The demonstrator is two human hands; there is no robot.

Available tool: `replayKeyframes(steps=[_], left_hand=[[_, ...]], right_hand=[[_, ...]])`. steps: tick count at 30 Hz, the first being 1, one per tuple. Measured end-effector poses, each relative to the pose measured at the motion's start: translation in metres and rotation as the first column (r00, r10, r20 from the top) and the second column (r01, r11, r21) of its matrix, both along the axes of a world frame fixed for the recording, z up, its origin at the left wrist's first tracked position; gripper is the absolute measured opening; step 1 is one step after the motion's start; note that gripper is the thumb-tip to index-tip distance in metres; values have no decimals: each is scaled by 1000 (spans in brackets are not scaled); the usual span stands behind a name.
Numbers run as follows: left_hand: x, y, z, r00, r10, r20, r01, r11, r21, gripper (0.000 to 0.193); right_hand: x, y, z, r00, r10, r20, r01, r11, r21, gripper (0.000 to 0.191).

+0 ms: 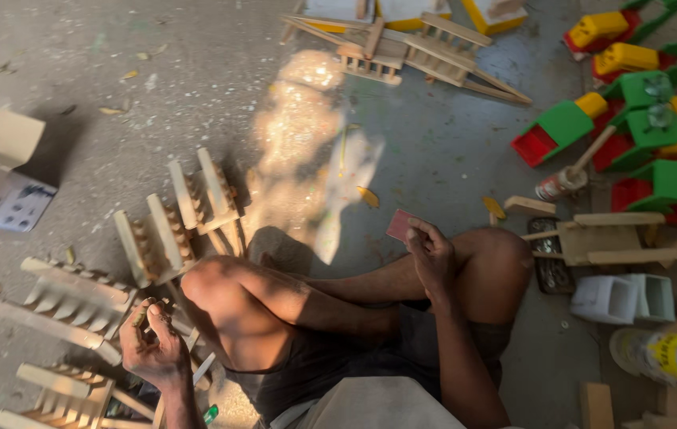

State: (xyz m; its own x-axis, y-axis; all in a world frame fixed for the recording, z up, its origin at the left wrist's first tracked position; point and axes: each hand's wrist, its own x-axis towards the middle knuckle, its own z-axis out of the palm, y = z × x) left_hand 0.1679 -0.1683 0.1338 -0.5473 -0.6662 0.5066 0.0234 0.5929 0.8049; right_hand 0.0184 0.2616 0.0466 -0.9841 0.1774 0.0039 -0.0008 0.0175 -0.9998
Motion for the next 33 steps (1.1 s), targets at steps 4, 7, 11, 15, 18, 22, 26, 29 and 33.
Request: replayKeyframes(steps=[4,7,11,15,18,22,26,29,33], left_hand=[[-36,65,27,967,-255,-5,250,953,-172,20],[-84,116,5,864,-427,269,460,885,-74,28],[-156,175,-65,571,-596,565,633,758,159,52],[-213,214,-137,385,-548,742,715,686,135,82],[-233,228,-175,244,-372,896,625,767,148,95],[-228,227,-195,471,-250,846,601,793,-100,81],[-221,232,-192,656,-189,730,525,810,-261,70],[-219,235,-185,756,-165,633,464,817,-342,63],[-218,237,-177,807,-173,565,441,812,-382,64]], right_hand=[[7,3,18,996,-33,-87,38,998,54,34],[6,9,33,984,-30,-175,70,972,224,33],[-2,30,40,950,-46,-310,208,831,516,34],[-15,50,27,943,-94,-319,242,853,463,33],[-19,54,10,950,-120,-290,251,844,475,31],[-26,54,-7,963,-140,-231,242,823,514,25],[-51,60,-16,971,-116,-207,211,821,531,22],[-91,70,-21,971,-67,-229,196,772,605,20],[-168,90,-27,963,-29,-269,216,679,702,19]])
